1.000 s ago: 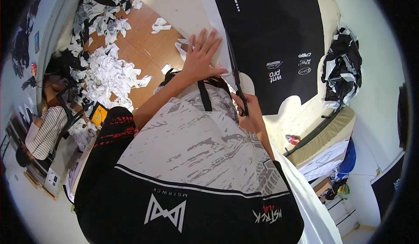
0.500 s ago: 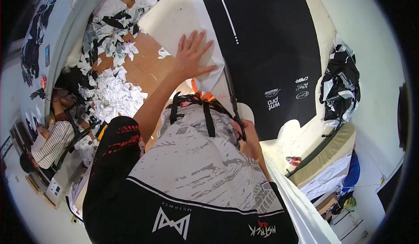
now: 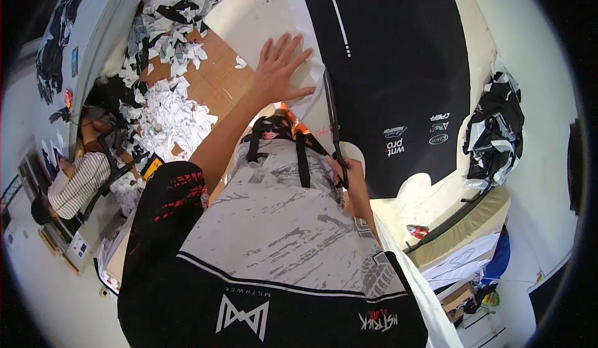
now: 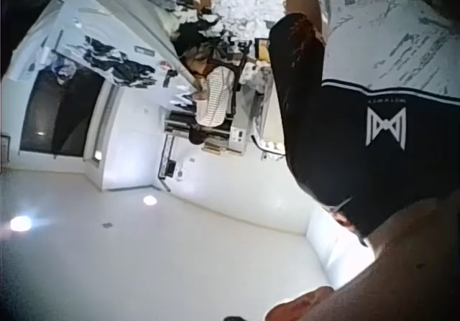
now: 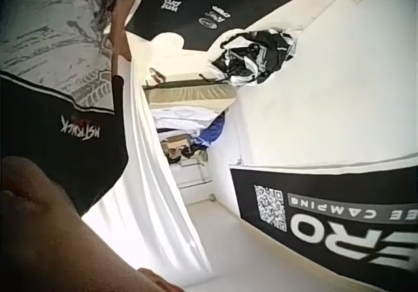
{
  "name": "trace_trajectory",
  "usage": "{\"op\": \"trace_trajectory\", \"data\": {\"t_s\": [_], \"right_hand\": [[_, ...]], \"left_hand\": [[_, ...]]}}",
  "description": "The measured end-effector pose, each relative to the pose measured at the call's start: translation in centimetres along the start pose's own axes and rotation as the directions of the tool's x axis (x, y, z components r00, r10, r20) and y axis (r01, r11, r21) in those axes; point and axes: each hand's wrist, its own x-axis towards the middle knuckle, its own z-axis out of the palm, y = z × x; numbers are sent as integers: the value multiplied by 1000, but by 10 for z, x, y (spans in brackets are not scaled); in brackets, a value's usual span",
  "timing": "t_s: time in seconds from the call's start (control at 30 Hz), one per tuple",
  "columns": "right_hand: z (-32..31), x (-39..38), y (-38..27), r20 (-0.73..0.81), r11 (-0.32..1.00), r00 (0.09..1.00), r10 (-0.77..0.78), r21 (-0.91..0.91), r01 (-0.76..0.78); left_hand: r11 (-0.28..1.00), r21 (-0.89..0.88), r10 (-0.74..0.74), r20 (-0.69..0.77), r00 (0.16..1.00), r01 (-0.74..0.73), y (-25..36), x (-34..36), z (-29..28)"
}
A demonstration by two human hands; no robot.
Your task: Cutting out garment pieces from a large sheet of black fabric using scissors and a paper pattern.
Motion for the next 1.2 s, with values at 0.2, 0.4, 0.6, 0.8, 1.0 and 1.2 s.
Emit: {"op": "trace_trajectory", "data": {"t_s": [0.2, 0.4, 0.6, 0.8, 1.0, 1.2], "right_hand": [[-10, 10, -23, 103, 998, 993, -61, -20, 64], [-22, 14, -32, 103, 1000, 994, -21, 11, 20], [-14, 6, -53, 39, 1000, 999, 2, 25, -3], [-9, 1, -72, 13, 991, 992, 124, -60, -123], [-12, 10, -73, 27, 997, 997, 76, -25, -76], [-4, 27, -91, 31, 998, 998, 62, 22, -63]], "left_hand": [[1000, -17, -19, 21, 1000, 19, 8, -3, 3], [999, -39, -27, 31, 999, 28, 16, 5, 2], [998, -62, -19, 32, 999, 21, 20, 6, 1], [997, -76, -20, 48, 999, 24, 19, 6, 1], [996, -80, -25, 77, 997, 31, 25, 4, 4], [994, -98, -32, 115, 993, 43, 27, 5, 4]]}}
